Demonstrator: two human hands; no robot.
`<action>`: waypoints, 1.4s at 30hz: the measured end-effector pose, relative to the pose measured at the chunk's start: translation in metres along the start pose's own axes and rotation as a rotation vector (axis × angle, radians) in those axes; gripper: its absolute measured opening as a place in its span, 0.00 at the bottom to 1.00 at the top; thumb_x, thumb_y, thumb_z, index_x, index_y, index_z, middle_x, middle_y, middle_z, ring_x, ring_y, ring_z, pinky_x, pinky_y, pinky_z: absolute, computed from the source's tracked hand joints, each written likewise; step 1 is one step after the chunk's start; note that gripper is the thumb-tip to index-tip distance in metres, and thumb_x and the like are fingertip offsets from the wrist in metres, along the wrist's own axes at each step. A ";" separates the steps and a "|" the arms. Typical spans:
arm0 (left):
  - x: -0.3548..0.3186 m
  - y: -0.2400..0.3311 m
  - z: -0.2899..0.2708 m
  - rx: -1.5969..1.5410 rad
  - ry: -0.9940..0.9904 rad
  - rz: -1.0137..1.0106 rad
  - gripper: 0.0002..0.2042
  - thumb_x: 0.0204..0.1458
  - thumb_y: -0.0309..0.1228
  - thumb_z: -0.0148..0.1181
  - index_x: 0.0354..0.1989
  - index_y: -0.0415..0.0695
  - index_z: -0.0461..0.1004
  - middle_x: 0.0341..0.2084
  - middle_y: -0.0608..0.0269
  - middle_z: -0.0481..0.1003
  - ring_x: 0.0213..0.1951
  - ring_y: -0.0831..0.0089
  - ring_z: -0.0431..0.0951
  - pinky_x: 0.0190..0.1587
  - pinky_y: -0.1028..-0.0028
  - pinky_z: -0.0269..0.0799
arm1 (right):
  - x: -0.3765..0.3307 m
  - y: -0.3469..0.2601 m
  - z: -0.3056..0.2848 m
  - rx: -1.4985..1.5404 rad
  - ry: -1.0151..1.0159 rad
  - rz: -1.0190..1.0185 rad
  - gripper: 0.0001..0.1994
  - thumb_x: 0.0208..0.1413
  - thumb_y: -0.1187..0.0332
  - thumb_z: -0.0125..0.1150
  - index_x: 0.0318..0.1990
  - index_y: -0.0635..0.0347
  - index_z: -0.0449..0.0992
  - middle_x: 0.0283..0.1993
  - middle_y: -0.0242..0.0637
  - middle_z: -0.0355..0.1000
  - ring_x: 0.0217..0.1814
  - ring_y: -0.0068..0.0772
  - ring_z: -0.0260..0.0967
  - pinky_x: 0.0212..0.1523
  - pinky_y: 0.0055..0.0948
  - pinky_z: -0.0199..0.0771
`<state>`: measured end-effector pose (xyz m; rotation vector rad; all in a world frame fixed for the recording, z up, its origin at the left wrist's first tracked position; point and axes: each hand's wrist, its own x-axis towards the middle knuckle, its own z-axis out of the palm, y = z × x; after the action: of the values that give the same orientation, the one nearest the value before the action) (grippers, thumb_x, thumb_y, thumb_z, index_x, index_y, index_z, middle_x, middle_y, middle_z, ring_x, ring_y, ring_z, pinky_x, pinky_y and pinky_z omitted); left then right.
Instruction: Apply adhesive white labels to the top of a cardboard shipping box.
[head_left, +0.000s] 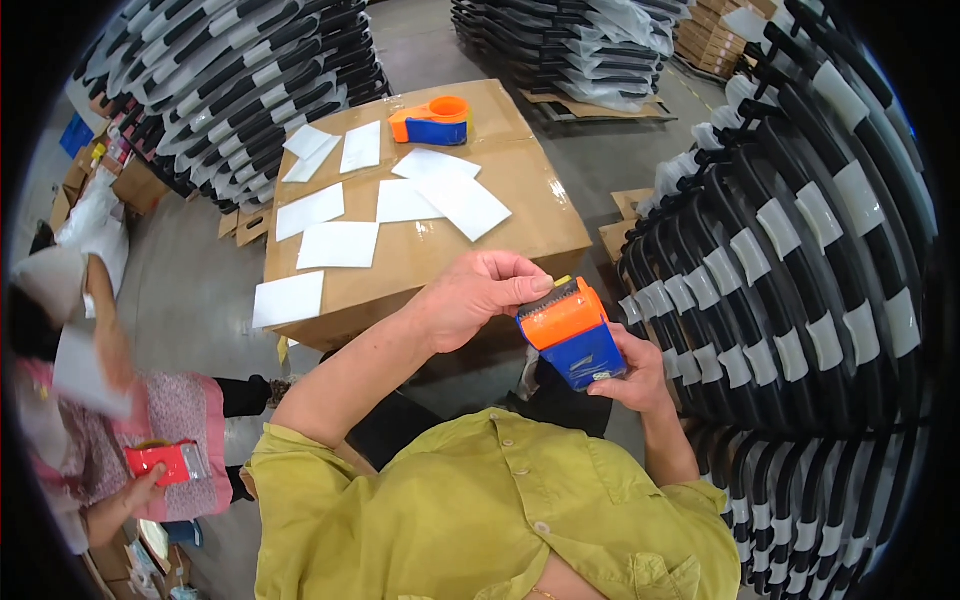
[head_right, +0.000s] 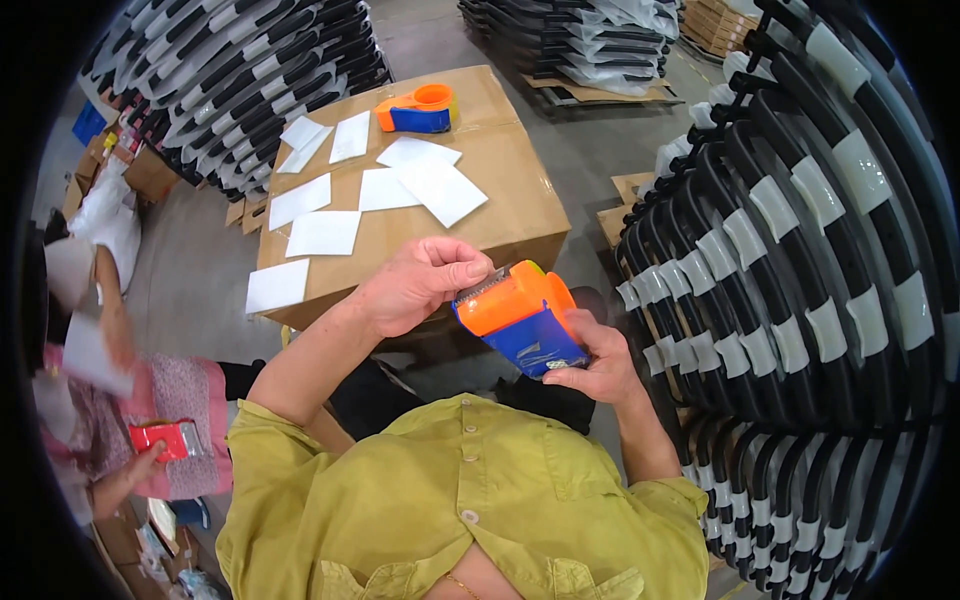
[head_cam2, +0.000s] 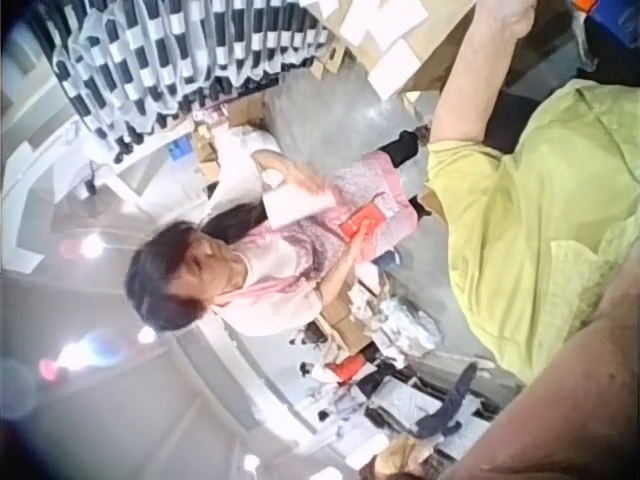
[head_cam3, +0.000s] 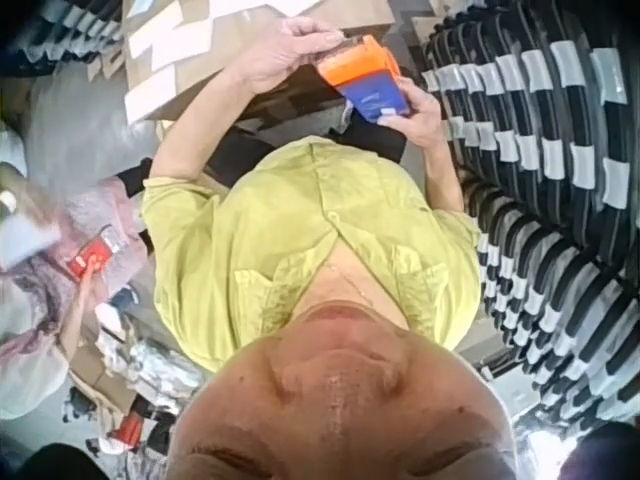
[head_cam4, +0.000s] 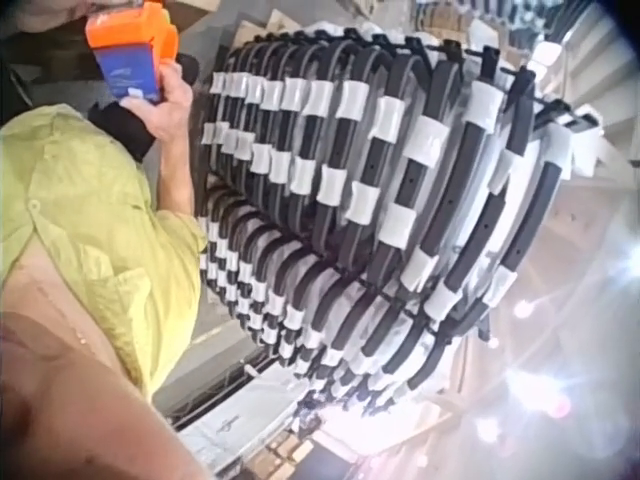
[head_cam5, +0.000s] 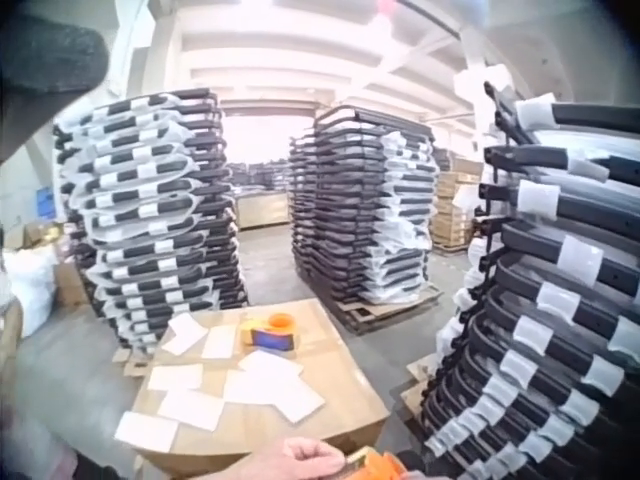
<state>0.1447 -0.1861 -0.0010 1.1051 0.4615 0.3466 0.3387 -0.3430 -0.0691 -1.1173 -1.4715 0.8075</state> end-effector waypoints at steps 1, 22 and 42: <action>-0.001 0.000 -0.002 0.011 -0.027 0.002 0.11 0.45 0.37 0.60 0.30 0.42 0.72 0.26 0.71 0.70 0.28 0.83 0.65 0.30 0.82 0.60 | 0.001 0.001 0.001 0.025 -0.015 0.017 0.24 0.30 0.66 0.71 0.37 0.67 0.70 0.34 0.39 0.68 0.38 0.29 0.64 0.38 0.24 0.63; 0.080 -0.012 -0.088 0.344 0.576 0.315 0.08 0.44 0.30 0.58 0.21 0.38 0.74 0.19 0.68 0.72 0.23 0.83 0.68 0.28 0.82 0.64 | 0.008 -0.007 -0.004 0.229 0.072 0.522 0.15 0.39 0.70 0.63 0.35 0.68 0.70 0.30 0.32 0.70 0.30 0.15 0.63 0.32 0.18 0.65; 0.090 -0.016 -0.145 1.223 0.993 0.639 0.16 0.47 0.34 0.54 0.42 0.39 0.65 0.34 0.54 0.71 0.33 0.62 0.71 0.33 0.70 0.66 | 0.109 0.019 -0.008 0.454 -0.091 0.711 0.19 0.41 0.64 0.63 0.38 0.71 0.70 0.34 0.38 0.71 0.32 0.21 0.67 0.36 0.20 0.67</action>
<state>0.1471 -0.0367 -0.0856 2.2562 1.2906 1.3088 0.3515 -0.2351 -0.0477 -1.2573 -0.8670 1.6090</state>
